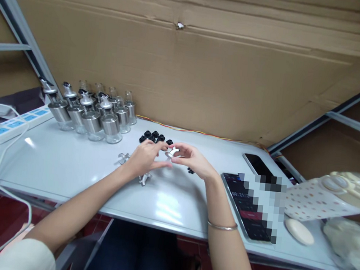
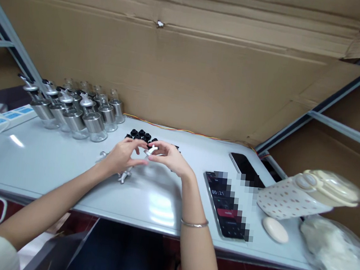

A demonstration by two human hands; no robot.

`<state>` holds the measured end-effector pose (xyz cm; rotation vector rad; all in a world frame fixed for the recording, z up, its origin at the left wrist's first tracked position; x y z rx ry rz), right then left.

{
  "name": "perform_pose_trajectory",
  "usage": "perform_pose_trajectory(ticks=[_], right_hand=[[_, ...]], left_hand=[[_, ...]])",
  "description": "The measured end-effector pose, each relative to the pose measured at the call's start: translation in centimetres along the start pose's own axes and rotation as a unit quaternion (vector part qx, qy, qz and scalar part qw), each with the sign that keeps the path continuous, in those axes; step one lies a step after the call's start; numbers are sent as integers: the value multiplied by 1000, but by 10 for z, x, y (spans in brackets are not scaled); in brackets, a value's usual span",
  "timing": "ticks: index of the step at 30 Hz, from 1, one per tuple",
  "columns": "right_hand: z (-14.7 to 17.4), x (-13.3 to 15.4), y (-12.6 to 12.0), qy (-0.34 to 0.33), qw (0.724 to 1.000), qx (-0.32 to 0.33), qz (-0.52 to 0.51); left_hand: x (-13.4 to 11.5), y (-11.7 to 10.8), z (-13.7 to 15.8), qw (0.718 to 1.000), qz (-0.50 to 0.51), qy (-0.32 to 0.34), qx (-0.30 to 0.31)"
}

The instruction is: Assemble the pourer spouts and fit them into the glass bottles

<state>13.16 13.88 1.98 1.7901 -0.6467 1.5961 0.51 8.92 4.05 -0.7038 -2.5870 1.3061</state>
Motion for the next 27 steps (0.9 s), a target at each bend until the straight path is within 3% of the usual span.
perform_pose_trajectory(ticks=[4, 7, 12, 18, 27], right_hand=[[1, 11, -14, -72, 994, -83, -19], [2, 18, -21, -115, 985, -117, -49], [3, 19, -24, -117, 984, -129, -46], [3, 18, -23, -106, 983, -142, -38], [2, 16, -20, -98, 986, -130, -31]], left_hand=[[48, -11, 0, 977, -46, -206, 7], [74, -11, 5, 961, -62, -267, 33], [95, 7, 14, 955, -53, -277, 88], [102, 27, 16, 962, -5, -242, 123], [101, 28, 18, 965, -34, -227, 128]])
Point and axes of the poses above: each hand's wrist, its own z-axis away from the middle knuckle, its own y-axis out of the palm, x = y × z, the point moved 7 cm from there along -z, towards the middle knuckle, and after that the axes turned 15 degrees about -z, right-handed, at the moved point
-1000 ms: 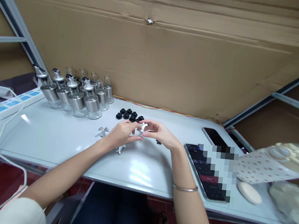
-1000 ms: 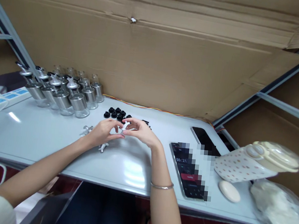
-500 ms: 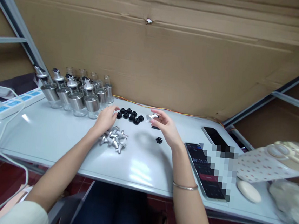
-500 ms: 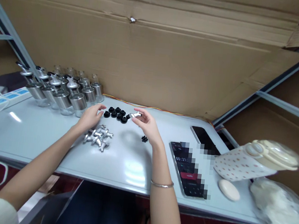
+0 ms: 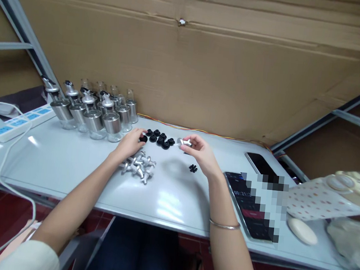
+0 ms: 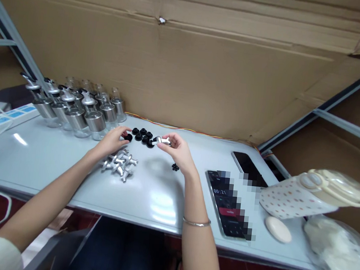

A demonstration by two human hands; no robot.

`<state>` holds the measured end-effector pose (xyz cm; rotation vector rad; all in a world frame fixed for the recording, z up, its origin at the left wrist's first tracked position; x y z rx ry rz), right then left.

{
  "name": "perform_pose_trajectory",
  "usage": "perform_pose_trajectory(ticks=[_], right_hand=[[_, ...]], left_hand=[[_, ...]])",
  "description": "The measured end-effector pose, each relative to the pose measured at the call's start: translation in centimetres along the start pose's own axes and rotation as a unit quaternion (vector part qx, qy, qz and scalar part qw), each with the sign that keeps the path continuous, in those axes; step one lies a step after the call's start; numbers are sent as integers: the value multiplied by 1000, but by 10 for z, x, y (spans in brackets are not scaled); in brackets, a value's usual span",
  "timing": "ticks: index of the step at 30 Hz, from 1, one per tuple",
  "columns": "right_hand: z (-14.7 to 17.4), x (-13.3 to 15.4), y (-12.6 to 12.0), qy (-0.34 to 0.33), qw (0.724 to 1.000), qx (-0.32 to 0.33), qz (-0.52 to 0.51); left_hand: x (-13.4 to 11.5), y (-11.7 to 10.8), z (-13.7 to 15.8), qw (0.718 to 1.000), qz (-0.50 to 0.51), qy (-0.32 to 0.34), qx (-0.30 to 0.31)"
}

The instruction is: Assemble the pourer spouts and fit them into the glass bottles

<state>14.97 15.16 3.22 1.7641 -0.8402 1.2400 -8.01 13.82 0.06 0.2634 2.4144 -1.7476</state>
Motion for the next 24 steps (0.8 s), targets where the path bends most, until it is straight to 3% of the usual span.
perform_pose_trajectory(ticks=[9, 14, 18, 24], right_hand=[[1, 1, 1, 6, 1000, -1, -4], [1, 2, 2, 6, 1000, -5, -7], [0, 1, 0, 2, 1000, -10, 5], [-1, -2, -6, 14, 999, -33, 24]], left_hand=[[-1, 4, -2, 1000, -10, 15, -1], [-9, -5, -1, 1000, -6, 18, -16], [-28, -24, 4, 995, 36, 41, -78], [-63, -39, 19, 971, 110, 147, -154]])
Point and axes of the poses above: each hand's wrist, its own z-axis away from the middle knuckle, its own y-axis out of the palm, x = y × z, the point moved 7 cm from there along -z, towards the middle knuckle, and after that the axes turned 15 degrees about -z, right-handed, at the moved point
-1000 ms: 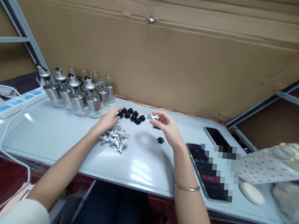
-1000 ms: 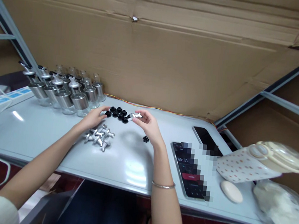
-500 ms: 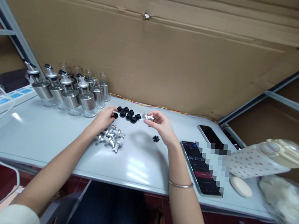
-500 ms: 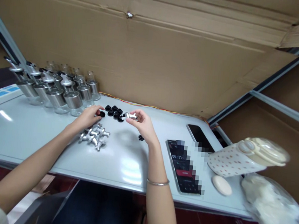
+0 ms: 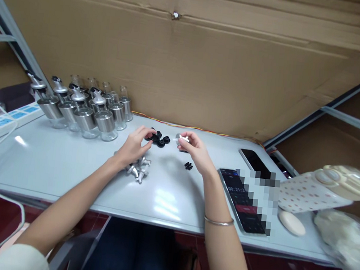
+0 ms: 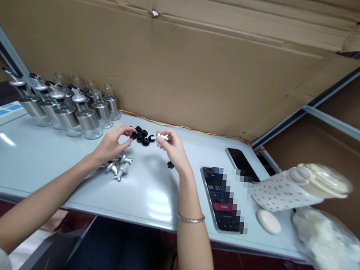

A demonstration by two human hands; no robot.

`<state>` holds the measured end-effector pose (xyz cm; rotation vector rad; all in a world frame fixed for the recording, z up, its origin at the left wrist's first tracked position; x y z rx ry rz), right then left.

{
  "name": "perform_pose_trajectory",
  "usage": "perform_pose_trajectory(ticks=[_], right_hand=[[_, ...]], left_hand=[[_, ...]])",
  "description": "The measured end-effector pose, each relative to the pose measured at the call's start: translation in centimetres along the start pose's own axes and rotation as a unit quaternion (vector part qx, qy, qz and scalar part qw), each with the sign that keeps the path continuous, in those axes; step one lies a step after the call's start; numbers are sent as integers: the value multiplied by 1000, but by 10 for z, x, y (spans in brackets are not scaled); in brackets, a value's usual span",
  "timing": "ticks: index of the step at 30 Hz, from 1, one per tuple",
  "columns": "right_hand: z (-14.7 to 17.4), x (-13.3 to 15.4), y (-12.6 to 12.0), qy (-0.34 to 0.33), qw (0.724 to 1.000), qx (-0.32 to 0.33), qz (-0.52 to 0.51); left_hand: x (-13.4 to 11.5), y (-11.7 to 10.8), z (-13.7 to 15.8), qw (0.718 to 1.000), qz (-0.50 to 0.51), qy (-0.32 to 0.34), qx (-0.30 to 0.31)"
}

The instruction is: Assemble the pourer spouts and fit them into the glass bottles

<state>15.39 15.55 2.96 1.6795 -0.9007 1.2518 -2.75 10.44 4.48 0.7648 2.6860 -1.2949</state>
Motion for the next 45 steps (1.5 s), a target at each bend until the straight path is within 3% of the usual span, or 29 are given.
perform_pose_trajectory(ticks=[9, 20, 45], right_hand=[[-1, -4, 6, 0, 999, 31, 22], [3, -5, 15, 16, 997, 71, -18], [4, -11, 18, 32, 995, 89, -12]], left_hand=[[-35, -2, 10, 993, 43, 101, -44], [-35, -9, 12, 989, 34, 99, -101], [-37, -5, 12, 988, 81, 101, -89]])
Point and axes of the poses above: each hand's wrist, its own z-axis away from the middle knuckle, its own y-axis out of the palm, x = y × z, the point moved 7 cm from there along -z, towards the middle knuckle, and after that the axes turned 15 degrees about -z, right-handed, at the moved point
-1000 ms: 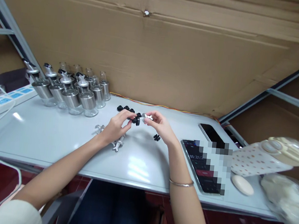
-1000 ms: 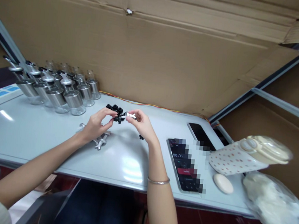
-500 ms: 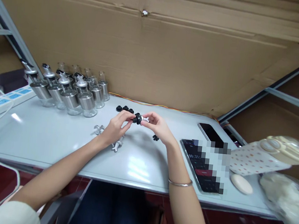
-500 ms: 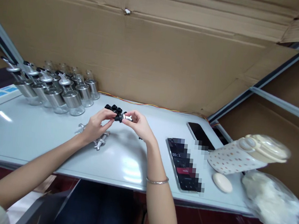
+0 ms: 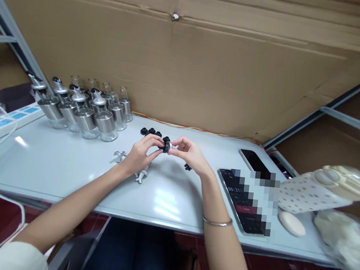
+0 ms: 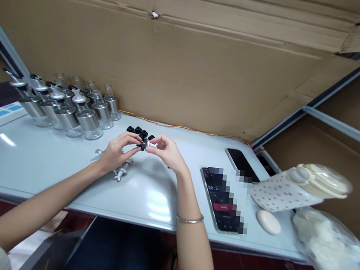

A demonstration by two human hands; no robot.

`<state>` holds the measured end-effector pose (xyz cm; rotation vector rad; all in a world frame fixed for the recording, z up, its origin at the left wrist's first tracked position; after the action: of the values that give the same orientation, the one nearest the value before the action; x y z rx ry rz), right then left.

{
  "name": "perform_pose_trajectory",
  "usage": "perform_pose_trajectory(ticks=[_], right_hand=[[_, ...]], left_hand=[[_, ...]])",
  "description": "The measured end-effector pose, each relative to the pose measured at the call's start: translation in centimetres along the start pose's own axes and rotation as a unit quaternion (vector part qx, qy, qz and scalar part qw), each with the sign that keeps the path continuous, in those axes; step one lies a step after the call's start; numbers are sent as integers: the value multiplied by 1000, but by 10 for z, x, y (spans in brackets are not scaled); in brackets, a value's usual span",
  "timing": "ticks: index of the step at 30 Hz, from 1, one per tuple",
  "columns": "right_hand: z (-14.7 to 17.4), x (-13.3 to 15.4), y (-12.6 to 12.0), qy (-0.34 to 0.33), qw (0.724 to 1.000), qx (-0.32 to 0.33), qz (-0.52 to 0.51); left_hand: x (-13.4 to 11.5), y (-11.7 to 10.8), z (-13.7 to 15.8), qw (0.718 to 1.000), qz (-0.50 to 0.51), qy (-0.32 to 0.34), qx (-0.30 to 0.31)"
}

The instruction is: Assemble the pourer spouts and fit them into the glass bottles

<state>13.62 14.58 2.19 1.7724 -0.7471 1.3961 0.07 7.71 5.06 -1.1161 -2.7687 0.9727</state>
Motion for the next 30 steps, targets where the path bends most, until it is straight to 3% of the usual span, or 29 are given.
perform_pose_trajectory(ticks=[6, 17, 30], right_hand=[[0, 2, 2, -7, 1000, 0, 11], [1, 2, 3, 12, 1000, 9, -1], [2, 4, 10, 16, 1000, 15, 4]], left_hand=[[5, 0, -1, 999, 20, -35, 5], [-3, -1, -2, 1000, 20, -5, -3], [2, 3, 0, 999, 9, -34, 6]])
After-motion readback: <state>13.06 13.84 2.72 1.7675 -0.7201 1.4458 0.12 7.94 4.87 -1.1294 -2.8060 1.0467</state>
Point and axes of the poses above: each hand's wrist, its own z-axis away from the middle knuckle, its own y-axis out of the palm, x = y × z, the point moved 7 cm from there along -z, towards the middle knuckle, and after that the axes turned 15 degrees about -z, right-handed, at the moved point
